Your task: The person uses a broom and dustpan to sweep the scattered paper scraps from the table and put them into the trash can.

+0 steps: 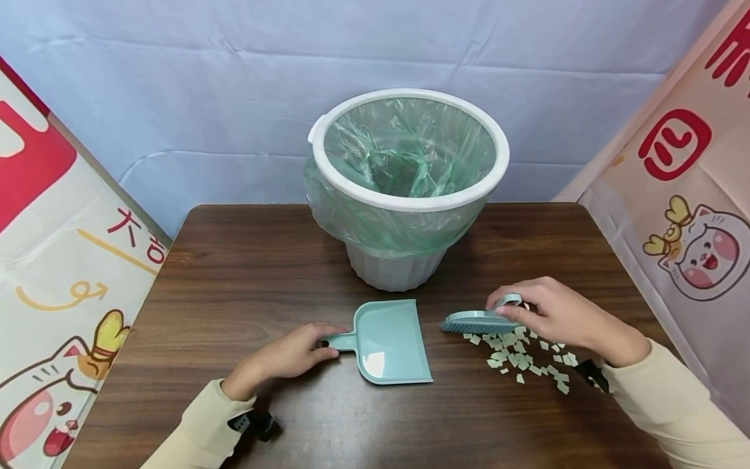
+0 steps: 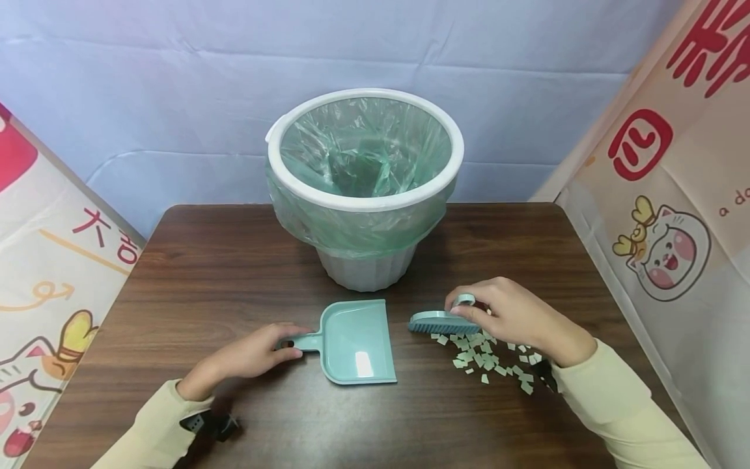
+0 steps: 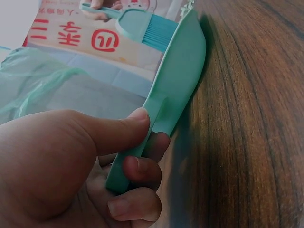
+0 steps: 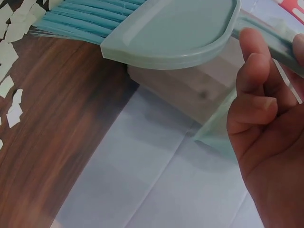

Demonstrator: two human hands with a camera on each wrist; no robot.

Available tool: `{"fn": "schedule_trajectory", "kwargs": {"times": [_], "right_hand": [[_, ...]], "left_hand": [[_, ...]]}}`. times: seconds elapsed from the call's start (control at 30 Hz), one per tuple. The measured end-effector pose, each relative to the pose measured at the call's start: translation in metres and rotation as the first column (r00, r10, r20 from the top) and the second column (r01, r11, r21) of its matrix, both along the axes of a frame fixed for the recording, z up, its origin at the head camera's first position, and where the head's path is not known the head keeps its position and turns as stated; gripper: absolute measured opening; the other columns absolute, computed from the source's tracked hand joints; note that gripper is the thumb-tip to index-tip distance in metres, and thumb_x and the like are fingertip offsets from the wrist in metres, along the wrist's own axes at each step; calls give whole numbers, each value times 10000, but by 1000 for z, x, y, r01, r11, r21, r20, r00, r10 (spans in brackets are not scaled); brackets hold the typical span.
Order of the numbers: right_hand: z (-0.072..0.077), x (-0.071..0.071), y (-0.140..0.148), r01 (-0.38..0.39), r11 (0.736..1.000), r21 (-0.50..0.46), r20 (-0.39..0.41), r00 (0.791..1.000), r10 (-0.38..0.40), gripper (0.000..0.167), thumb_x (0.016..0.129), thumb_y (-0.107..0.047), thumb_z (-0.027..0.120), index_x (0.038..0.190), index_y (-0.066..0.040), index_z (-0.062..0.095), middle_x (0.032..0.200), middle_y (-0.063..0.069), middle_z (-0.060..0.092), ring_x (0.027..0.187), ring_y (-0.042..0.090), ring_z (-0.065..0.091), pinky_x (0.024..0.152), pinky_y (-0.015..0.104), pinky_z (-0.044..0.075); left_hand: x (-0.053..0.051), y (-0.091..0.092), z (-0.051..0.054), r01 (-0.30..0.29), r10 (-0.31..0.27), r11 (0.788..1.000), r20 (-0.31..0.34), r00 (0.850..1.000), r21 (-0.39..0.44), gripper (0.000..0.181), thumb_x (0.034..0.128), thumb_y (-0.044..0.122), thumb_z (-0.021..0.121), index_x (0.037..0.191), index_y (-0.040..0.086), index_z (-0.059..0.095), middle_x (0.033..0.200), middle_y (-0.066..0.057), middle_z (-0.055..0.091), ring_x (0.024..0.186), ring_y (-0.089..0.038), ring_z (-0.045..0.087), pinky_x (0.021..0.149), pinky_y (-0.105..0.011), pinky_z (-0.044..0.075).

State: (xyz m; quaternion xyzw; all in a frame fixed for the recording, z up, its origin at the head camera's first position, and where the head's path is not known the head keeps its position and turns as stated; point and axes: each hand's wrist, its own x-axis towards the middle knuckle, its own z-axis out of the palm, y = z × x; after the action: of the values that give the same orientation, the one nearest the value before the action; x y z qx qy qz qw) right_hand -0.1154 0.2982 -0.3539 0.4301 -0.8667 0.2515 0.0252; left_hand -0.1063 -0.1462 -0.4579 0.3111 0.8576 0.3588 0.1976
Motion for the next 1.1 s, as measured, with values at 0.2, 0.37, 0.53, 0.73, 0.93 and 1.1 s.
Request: {"fn": "schedule_trajectory", "kwargs": {"times": [0.2, 0.37, 0.53, 0.73, 0.93, 1.1], "right_hand": [[13, 0, 3, -16, 999, -52, 42, 999, 19, 313, 920, 77, 680, 1110, -168, 723, 848, -142, 653, 693, -37, 534, 674, 153, 427], [17, 0, 3, -77, 991, -105, 181, 979, 96, 357, 933, 115, 638, 1107, -191, 702, 772, -121, 632, 632, 6, 550, 600, 158, 447], [7, 1, 0, -153, 978, -139, 355, 915, 194, 308, 974, 101, 590, 1092, -167, 687, 798, -62, 680, 645, 79, 633, 581, 204, 499], [-2, 1, 0, -169, 974, -154, 486, 845, 223, 277, 1010, 72, 548, 1090, -153, 690, 740, -31, 668, 611, 106, 616, 516, 259, 500], [-4, -2, 0, -151, 979, -137, 504, 840, 200, 248, 1023, 45, 545, 1083, -148, 690, 737, -20, 666, 608, 130, 625, 514, 266, 505], [-2, -7, -2, -139, 985, -107, 485, 857, 173, 251, 1027, 34, 546, 1092, -166, 683, 765, -29, 666, 637, 140, 629, 550, 263, 509]], "left_hand": [[1, 0, 1, -2, 2, 1000, 8, 1000, 3, 385, 1011, 133, 648, 1361, -23, 613, 1317, -125, 651, 1242, -292, 591, 1036, -481, 458], [1, 0, 0, -8, 8, 1000, 12, 1000, 4, 378, 1011, 121, 644, 1359, -25, 614, 1314, -125, 653, 1242, -288, 591, 1041, -481, 456], [1, 0, -1, -4, 4, 1000, 13, 1000, 9, 381, 1017, 129, 636, 1363, -29, 608, 1313, -126, 653, 1237, -285, 593, 1037, -481, 457], [1, 0, 0, -4, 3, 1000, 11, 1000, 12, 384, 1017, 150, 642, 1358, -23, 614, 1312, -123, 655, 1242, -295, 592, 1039, -486, 455], [1, 0, -1, -3, 3, 1000, 9, 1000, 15, 378, 1018, 146, 640, 1362, -9, 616, 1309, -103, 659, 1243, -279, 593, 1042, -484, 453], [1, 0, -1, -5, 5, 1000, 8, 1000, 16, 376, 1018, 138, 639, 1364, -7, 616, 1313, -105, 659, 1248, -273, 589, 1044, -483, 453]]}}
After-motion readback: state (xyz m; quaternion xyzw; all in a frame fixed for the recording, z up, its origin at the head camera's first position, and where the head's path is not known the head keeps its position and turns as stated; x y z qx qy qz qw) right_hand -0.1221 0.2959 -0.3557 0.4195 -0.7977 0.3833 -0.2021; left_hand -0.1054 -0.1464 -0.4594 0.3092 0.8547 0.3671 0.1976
